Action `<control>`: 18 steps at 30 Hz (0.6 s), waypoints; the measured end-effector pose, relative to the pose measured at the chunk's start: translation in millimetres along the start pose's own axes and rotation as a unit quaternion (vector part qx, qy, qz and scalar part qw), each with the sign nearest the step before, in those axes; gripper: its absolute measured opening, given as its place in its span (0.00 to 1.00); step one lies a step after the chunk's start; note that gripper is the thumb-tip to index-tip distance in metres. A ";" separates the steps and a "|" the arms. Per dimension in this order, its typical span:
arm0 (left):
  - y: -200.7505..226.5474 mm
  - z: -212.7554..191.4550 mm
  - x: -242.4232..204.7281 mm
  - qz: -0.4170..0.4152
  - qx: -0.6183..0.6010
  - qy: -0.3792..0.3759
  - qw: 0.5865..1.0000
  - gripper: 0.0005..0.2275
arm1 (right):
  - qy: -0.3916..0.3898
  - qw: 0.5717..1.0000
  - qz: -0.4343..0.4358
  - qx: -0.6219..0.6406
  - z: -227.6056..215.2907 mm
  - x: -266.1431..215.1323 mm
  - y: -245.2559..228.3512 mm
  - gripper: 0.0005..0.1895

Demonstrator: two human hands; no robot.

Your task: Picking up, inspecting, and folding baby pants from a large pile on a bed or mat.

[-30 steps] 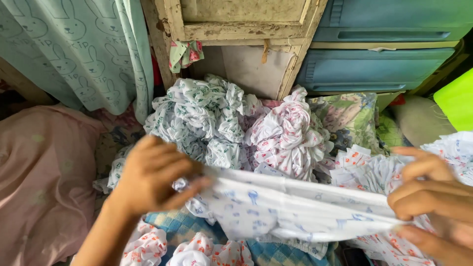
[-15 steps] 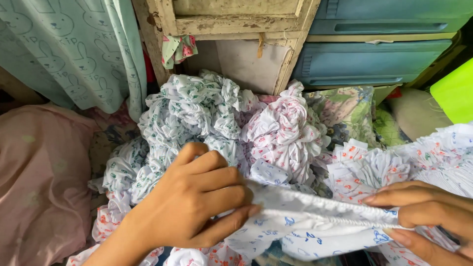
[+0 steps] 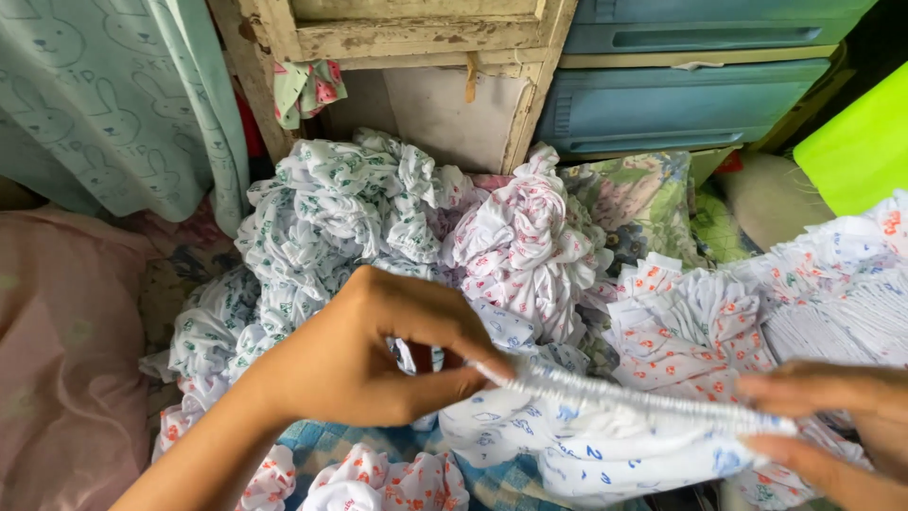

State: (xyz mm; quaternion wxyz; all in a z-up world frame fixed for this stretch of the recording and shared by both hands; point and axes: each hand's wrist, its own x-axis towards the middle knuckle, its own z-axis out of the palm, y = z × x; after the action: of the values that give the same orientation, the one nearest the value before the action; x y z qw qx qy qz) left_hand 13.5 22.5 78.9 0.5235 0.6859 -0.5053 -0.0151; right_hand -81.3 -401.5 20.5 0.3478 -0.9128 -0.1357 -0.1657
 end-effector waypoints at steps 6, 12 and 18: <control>-67.8 31.2 46.8 -0.167 0.140 0.159 0.963 0.15 | 0.051 0.993 0.110 0.012 27.3 71.6 -43.2 0.23; -107.4 72.4 63.0 -0.027 -0.059 0.379 0.923 0.05 | 0.192 0.980 0.053 0.025 45.8 71.9 -35.7 0.10; -145.3 139.3 -49.0 0.000 0.015 0.294 0.956 0.06 | 0.138 0.990 0.004 0.031 111.2 -7.4 9.4 0.03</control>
State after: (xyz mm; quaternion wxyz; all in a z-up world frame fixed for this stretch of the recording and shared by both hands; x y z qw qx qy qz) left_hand 11.3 -49.2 -115.4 0.6389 0.6676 -0.3290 0.1947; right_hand -61.5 -333.6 -66.1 0.3918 -0.8705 -0.0879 -0.2846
